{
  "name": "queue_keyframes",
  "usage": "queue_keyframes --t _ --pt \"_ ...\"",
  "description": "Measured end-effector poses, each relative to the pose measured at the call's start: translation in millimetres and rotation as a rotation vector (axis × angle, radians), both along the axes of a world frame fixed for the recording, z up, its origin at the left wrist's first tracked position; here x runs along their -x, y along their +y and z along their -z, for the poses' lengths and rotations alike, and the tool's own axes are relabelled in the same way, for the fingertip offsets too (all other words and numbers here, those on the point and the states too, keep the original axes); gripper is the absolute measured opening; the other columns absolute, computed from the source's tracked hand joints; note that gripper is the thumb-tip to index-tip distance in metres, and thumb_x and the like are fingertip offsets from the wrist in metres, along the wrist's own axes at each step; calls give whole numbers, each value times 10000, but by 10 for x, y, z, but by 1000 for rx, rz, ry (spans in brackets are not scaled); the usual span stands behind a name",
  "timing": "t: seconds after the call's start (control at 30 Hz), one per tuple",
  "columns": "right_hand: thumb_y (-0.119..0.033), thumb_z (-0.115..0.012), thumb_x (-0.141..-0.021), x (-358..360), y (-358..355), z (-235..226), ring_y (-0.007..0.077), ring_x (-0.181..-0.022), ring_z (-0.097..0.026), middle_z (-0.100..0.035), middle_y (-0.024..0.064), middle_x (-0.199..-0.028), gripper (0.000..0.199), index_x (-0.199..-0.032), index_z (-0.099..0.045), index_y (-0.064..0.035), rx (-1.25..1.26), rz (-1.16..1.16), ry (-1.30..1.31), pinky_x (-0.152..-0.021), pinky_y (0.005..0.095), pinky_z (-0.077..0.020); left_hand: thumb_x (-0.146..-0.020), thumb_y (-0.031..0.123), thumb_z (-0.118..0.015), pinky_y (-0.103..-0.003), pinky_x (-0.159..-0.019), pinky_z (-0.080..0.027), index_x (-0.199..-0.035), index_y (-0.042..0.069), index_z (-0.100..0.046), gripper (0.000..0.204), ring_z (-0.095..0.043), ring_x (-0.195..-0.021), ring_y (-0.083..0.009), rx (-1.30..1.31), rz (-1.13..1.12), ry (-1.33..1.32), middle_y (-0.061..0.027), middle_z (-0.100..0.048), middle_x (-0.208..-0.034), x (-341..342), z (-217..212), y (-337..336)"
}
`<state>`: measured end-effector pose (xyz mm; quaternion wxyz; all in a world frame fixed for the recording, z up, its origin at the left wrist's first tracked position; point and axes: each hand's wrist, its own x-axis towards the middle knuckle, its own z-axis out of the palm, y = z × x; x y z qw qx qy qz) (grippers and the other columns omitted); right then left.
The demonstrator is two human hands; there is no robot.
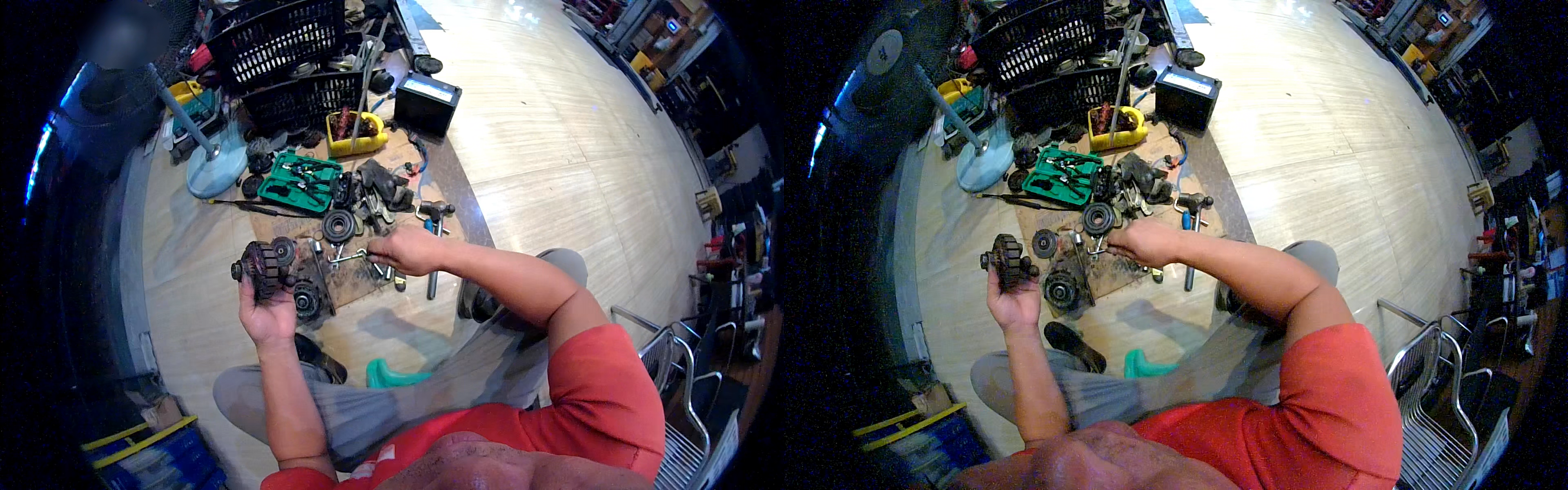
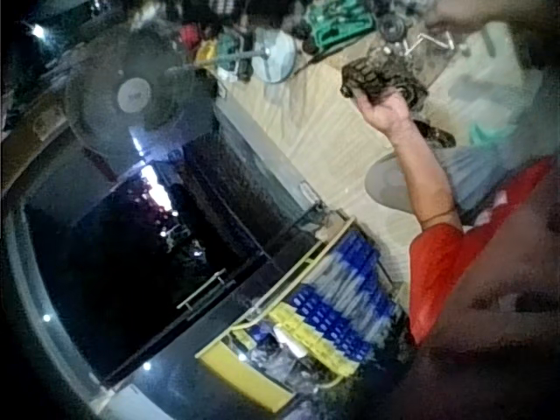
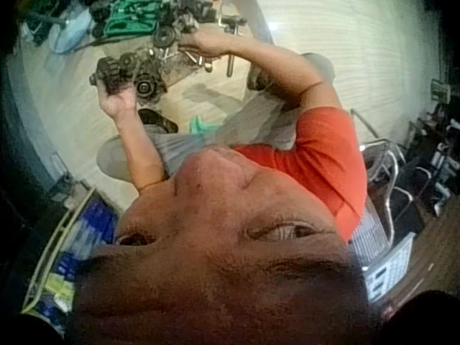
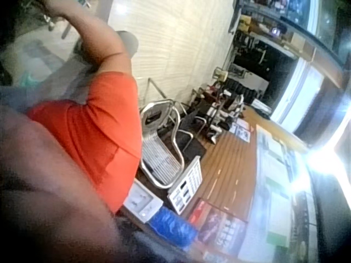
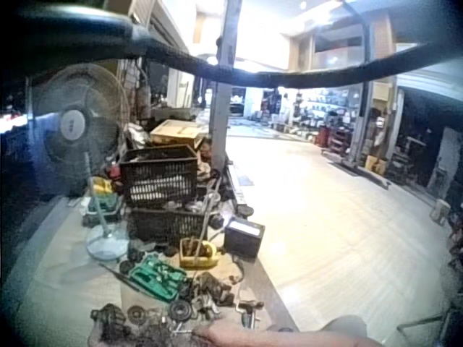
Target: The person assembles internal mechanical components by placing a bearing onto a gear shaft and inserting several small metal rods into the assembly by hand.
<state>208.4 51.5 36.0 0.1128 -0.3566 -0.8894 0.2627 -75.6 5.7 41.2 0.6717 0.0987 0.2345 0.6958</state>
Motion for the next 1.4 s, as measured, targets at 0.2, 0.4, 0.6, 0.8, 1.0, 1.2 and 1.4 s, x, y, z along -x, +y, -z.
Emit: queue_keyframes --t 0.2,0.4,0.6,0.8,1.0,1.2,1.4 --pt "-227 -515 -893 -99 33 42 412 -682 -621 -616 194 -701 151 -918 -534 -80 -61 22 -217 -599 533 -467 -952 307 -495 -431 -773 -501 -1270 86 -547 390 -628 -920 -306 -28 -23 43 -122 -640 -1153 56 24 -35" --pt "-288 -515 -912 -421 176 64 410 -653 -617 -616 191 -678 198 -939 -544 -94 -138 157 -255 -583 531 -463 -945 300 -507 -436 -775 -503 -1271 97 -548 387 -630 -929 -307 0 -51 -54 -118 -639 -1164 147 -60 -40" --pt "-324 -506 -929 -969 61 -107 410 -664 -626 -620 192 -685 218 -958 -545 -111 -69 268 -489 -585 525 -473 -948 290 -505 -410 -810 -521 -1308 57 -509 429 -560 -1164 -343 -94 57 -33 -148 -581 -1268 112 -25 -47" --pt "-303 -478 -936 -1251 -106 68 402 -657 -629 -621 192 -684 186 -967 -540 -131 -85 248 -578 -571 517 -483 -961 314 -484 -439 -871 -492 -1301 56 -520 428 -569 -1146 -337 -137 123 -84 -142 -592 -1255 28 53 66" --pt "-319 -472 -937 -1891 200 179 408 -733 -640 -659 197 -780 234 -983 -577 -115 -155 527 -596 -640 520 -493 -953 341 -493 -421 -776 -483 -1225 102 -585 373 -610 -938 -285 -41 20 -65 -149 -623 -1188 -174 -264 133" --pt "-391 -442 -966 -1994 247 199 428 -760 -627 -656 211 -805 313 -972 -563 -103 -165 597 -523 -664 530 -481 -931 374 -519 -428 -823 -453 -1257 82 -568 441 -596 -945 -289 -94 106 -141 -181 -606 -1203 -81 -136 165" --pt "-411 -424 -979 -1975 240 493 426 -754 -622 -650 214 -787 353 -937 -554 -85 -118 483 -539 -671 533 -479 -935 384 -512 -409 -786 -462 -1254 78 -568 446 -606 -944 -278 -113 140 -136 -182 -614 -1191 -27 -156 95"
